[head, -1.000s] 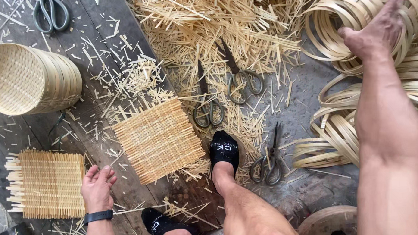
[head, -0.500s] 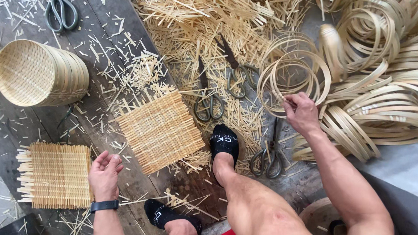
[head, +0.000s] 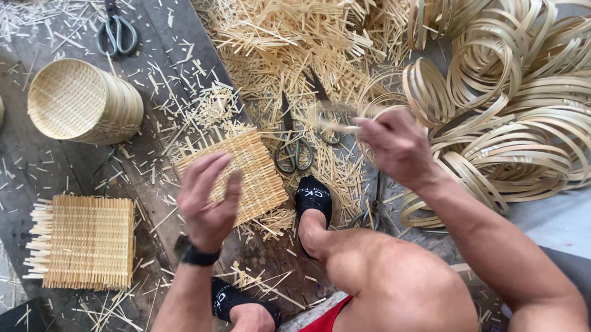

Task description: The person repeatedly places a circular bamboo frame over a square woven bamboo mat, trims the excess weave with shears, and stacks the finished pieces. The person uses a wooden block to hold the mat in place while cutting.

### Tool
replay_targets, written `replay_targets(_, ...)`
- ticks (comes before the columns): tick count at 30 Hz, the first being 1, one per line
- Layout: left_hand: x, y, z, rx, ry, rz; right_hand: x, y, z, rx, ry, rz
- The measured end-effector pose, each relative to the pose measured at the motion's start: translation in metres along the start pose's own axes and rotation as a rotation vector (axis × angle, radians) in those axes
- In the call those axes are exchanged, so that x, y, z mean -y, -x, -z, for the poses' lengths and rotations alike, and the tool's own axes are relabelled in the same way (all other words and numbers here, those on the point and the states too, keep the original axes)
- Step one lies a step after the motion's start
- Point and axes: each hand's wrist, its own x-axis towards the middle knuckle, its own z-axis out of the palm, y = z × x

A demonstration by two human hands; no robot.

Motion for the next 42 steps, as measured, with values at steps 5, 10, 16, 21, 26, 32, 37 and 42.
replay_targets(5, -0.046, -0.072, 0.001, 0.287, 0.441, 0.613, 0.093, -0.089, 0.016, 0.157, -0.327, 0.436)
replay_targets(10, -0.064, -0.075, 0.029, 0.305, 1.088, 1.115, 0.147, -0.14, 0.003, 0.053, -0.183, 0.699)
replay_targets(16, -0.031, -0.023, 0.038, -0.011, 1.048, 1.31, 0.172, -0.13, -0.062, 0.325, -0.319, 0.609)
replay_targets(21, 0.027, 0.013, 0.036, -0.127, 1.454, 1.098, 0.146, -0.167, -0.096, 0.221, -0.411, 0.336)
replay_targets(26, 0.071, 0.016, 0.066, -0.673, 1.523, 0.827, 0.116, -0.154, -0.112, 0.538, -1.608, -0.947)
replay_targets(32, 0.079, -0.003, 0.113, -0.177, 1.122, 1.195, 0.116, -0.127, -0.151, 0.642, -1.858, -0.986)
replay_targets(37, 0.071, 0.0, 0.104, 0.016, 0.978, 1.307, 0.119, -0.123, -0.162, 0.733, -1.604, -1.056)
replay_targets(42, 0.076, 0.01, 0.102, -0.001, 0.976, 1.27, 0.121, -0.12, -0.158, 0.781, -1.473, -1.033)
